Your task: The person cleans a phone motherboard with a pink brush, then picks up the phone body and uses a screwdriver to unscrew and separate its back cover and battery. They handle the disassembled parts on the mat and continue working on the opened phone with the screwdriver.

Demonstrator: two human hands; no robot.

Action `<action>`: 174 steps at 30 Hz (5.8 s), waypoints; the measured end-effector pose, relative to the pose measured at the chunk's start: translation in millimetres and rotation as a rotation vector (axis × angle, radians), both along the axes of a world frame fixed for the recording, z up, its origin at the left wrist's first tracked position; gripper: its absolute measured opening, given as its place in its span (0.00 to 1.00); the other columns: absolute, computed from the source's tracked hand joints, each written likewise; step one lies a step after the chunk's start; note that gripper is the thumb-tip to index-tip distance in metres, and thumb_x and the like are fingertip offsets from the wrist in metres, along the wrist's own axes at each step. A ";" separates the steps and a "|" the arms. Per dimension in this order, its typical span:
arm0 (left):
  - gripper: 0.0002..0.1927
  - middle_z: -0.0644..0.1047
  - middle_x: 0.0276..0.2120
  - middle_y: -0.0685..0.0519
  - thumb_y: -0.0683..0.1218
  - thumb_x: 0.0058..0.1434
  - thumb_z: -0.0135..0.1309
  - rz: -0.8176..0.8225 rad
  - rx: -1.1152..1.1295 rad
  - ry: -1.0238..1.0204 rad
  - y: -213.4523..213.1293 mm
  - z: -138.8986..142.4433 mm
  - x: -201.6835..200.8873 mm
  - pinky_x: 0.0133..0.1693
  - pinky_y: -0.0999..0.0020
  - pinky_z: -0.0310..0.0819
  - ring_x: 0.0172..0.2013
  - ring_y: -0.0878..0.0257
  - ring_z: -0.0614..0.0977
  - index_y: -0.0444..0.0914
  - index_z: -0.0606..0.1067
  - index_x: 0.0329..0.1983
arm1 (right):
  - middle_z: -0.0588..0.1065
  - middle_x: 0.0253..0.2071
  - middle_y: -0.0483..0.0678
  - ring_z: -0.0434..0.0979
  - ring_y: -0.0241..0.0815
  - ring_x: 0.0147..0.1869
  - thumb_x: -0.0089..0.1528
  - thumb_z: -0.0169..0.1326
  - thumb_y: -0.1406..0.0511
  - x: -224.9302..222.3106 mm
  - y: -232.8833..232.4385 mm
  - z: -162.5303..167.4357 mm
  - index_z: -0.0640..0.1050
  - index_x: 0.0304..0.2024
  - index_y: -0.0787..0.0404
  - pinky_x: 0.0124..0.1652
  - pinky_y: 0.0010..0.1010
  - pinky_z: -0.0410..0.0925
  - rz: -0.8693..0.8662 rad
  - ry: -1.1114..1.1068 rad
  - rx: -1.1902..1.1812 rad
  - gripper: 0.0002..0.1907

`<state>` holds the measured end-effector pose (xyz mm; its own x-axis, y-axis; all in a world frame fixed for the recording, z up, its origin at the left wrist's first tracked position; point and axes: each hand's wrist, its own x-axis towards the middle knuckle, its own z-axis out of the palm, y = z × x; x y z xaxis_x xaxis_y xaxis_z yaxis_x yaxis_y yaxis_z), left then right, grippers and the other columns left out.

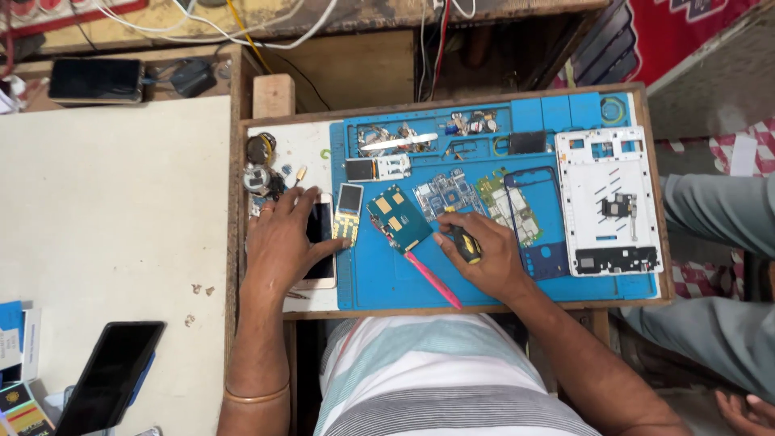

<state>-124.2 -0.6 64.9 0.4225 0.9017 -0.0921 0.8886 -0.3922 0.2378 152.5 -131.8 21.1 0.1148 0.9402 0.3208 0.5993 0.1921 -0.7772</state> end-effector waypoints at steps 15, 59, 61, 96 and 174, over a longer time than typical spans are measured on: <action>0.61 0.70 0.59 0.40 0.65 0.26 0.78 0.046 -0.026 0.083 4.0 11.8 1.6 0.43 0.51 0.79 0.48 0.44 0.81 0.38 0.69 0.64 | 0.82 0.38 0.50 0.86 0.42 0.41 0.60 0.64 0.65 2.2 2.6 -7.4 0.80 0.47 0.61 0.39 0.31 0.77 0.011 0.023 -0.014 0.14; 0.22 0.80 0.40 0.50 0.44 0.42 0.69 0.155 -0.296 -0.720 15.8 -21.4 -3.3 0.44 0.62 0.80 0.40 0.59 0.83 0.40 0.77 0.42 | 0.74 0.57 0.58 0.70 0.59 0.64 0.56 0.61 0.47 -4.4 3.8 -7.2 0.81 0.50 0.55 0.61 0.52 0.58 -0.009 -0.535 0.191 0.27; 0.21 0.75 0.43 0.51 0.38 0.49 0.66 0.108 -0.454 -1.354 32.3 -38.1 14.1 0.49 0.62 0.80 0.45 0.61 0.79 0.37 0.73 0.46 | 0.76 0.57 0.55 0.74 0.55 0.63 0.59 0.62 0.52 -1.6 1.2 -7.1 0.80 0.52 0.57 0.61 0.48 0.63 0.048 -0.354 0.201 0.24; 0.36 0.69 0.51 0.49 0.49 0.57 0.70 0.142 -0.624 -1.821 4.3 -69.5 143.4 0.58 0.61 0.72 0.54 0.61 0.72 0.42 0.62 0.62 | 0.81 0.51 0.60 0.85 0.45 0.53 0.65 0.58 0.71 11.2 -6.8 -11.2 0.74 0.60 0.71 0.54 0.31 0.77 0.214 0.203 0.115 0.21; 0.20 0.67 0.61 0.43 0.48 0.70 0.52 -0.125 -0.978 -2.104 5.3 -71.9 140.1 0.54 0.47 0.83 0.49 0.56 0.82 0.43 0.60 0.61 | 0.79 0.54 0.58 0.84 0.53 0.54 0.62 0.61 0.68 -7.1 -0.9 -21.0 0.73 0.58 0.66 0.48 0.35 0.78 0.169 -0.172 0.407 0.23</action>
